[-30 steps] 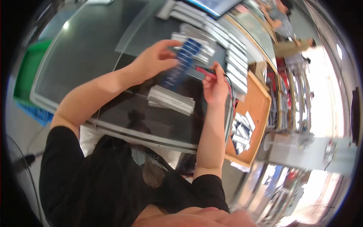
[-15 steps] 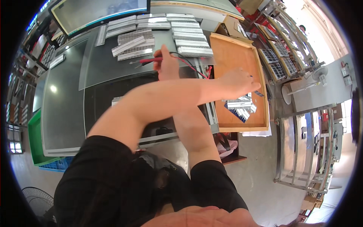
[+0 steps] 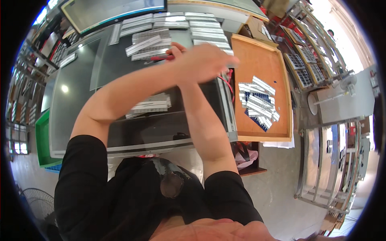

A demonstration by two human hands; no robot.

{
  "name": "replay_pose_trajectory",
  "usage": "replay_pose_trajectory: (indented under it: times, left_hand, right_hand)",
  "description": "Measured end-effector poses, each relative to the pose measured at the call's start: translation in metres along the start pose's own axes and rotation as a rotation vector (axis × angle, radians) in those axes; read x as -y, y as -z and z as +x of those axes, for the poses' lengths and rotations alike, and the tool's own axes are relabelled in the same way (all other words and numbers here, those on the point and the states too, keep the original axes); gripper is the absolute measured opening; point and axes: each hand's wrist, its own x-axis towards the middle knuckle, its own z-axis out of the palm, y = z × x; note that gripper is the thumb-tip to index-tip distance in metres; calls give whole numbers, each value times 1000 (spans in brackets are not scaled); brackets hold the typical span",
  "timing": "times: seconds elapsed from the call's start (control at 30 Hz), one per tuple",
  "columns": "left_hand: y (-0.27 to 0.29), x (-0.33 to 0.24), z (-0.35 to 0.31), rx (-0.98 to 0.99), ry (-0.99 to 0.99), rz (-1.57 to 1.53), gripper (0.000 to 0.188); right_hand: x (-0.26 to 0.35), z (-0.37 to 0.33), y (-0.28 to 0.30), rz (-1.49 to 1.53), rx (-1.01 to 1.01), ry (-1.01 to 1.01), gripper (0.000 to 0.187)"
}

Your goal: Testing individual solar cell strips with a probe and sorting them into a tray based on the results.

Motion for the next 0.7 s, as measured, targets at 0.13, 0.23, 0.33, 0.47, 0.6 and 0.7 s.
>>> replay_pose_trajectory:
  times: [0.13, 0.23, 0.33, 0.47, 0.6, 0.7]
  left_hand:
    - [57, 77, -81, -273, 298, 91, 34]
    - [65, 120, -148, -64, 489, 301, 47]
    - [60, 126, -185, 45, 590, 310, 53]
    - [55, 122, -195, 42, 550, 334, 51]
    - [51, 124, -193, -14, 511, 400, 43]
    - [46, 113, -194, -53, 401, 454, 34]
  right_hand:
    - [4, 3, 0, -437, 72, 42, 37]
    - [9, 7, 6, -522, 38, 114, 34]
    - [9, 5, 5, -512, 43, 98, 33]
    - [8, 5, 2, -650, 21, 71, 33]
    - [8, 4, 2, -909, -17, 94, 32]
    - [11, 5, 5, -1023, -93, 97, 27]
